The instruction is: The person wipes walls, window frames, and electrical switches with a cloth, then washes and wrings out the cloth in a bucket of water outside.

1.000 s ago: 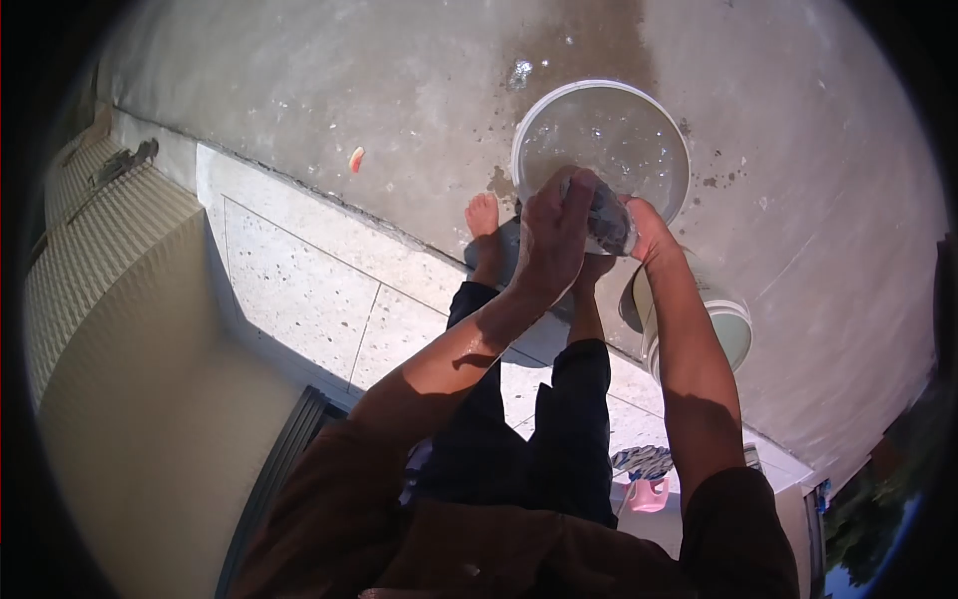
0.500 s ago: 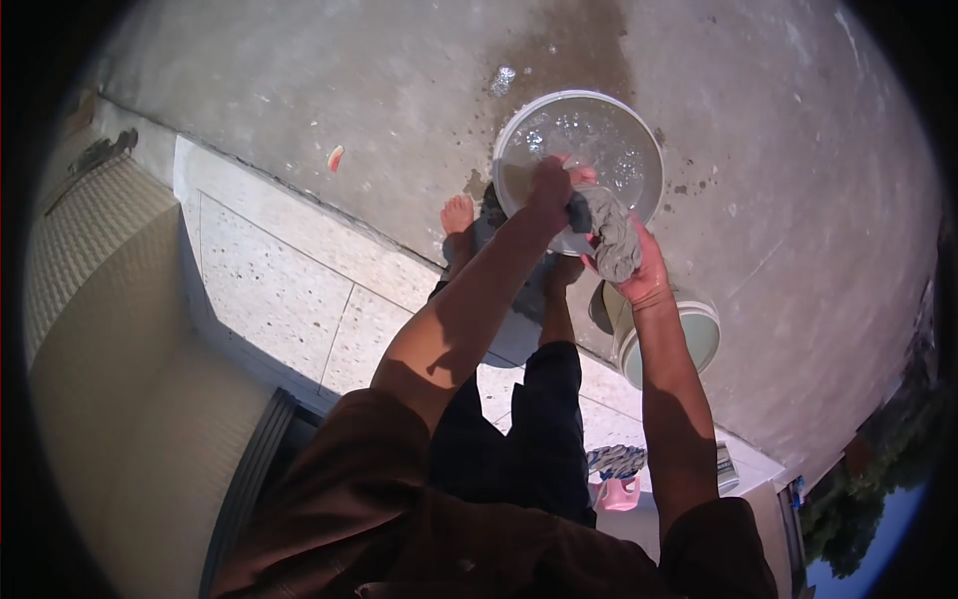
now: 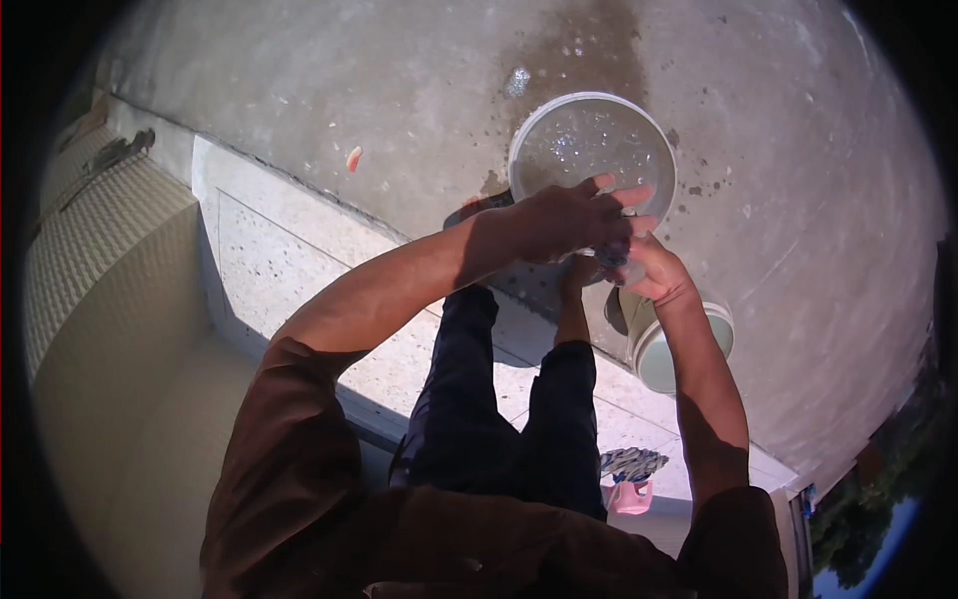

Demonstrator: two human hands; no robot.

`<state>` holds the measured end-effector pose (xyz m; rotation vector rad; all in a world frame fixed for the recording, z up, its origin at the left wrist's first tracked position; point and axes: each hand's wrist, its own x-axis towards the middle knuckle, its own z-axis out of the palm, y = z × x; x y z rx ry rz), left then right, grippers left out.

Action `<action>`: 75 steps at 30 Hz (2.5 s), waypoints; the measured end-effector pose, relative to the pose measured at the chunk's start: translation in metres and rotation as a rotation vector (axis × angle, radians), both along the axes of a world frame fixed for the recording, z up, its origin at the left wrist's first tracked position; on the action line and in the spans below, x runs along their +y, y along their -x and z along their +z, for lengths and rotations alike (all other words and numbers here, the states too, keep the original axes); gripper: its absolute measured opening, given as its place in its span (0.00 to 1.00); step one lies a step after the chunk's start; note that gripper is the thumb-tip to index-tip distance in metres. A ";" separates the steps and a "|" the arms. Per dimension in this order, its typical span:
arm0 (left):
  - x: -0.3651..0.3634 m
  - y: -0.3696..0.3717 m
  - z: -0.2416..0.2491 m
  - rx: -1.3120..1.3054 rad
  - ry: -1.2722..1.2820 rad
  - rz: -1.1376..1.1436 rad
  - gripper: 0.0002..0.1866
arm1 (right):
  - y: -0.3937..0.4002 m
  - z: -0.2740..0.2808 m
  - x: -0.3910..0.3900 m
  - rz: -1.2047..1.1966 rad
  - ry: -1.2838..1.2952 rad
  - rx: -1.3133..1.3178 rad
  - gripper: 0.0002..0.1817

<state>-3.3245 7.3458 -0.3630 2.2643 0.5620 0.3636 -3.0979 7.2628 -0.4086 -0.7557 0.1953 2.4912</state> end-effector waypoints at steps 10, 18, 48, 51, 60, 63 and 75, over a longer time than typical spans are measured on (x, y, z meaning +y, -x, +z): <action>0.016 -0.017 -0.030 0.173 0.212 -0.098 0.26 | 0.035 0.065 0.089 0.708 -0.515 -0.634 0.31; 0.021 -0.049 -0.049 0.656 0.444 0.193 0.22 | 0.047 0.018 0.063 0.960 -0.960 -1.625 0.30; 0.009 -0.030 0.075 -0.429 1.280 0.560 0.08 | 0.070 0.140 0.031 0.288 -0.161 -0.861 0.17; -0.009 -0.048 0.047 -0.420 1.161 0.737 0.08 | 0.065 0.109 0.016 0.356 -0.246 -1.032 0.12; -0.030 -0.093 -0.008 -0.279 0.777 1.216 0.08 | 0.038 -0.001 -0.024 0.716 -0.843 -1.831 0.21; -0.023 -0.107 0.011 -0.040 0.938 1.296 0.14 | 0.028 -0.010 -0.023 0.480 -0.983 -1.930 0.26; -0.086 -0.072 0.026 -0.195 1.161 1.360 0.47 | 0.006 0.142 0.000 0.490 -0.512 -1.301 0.33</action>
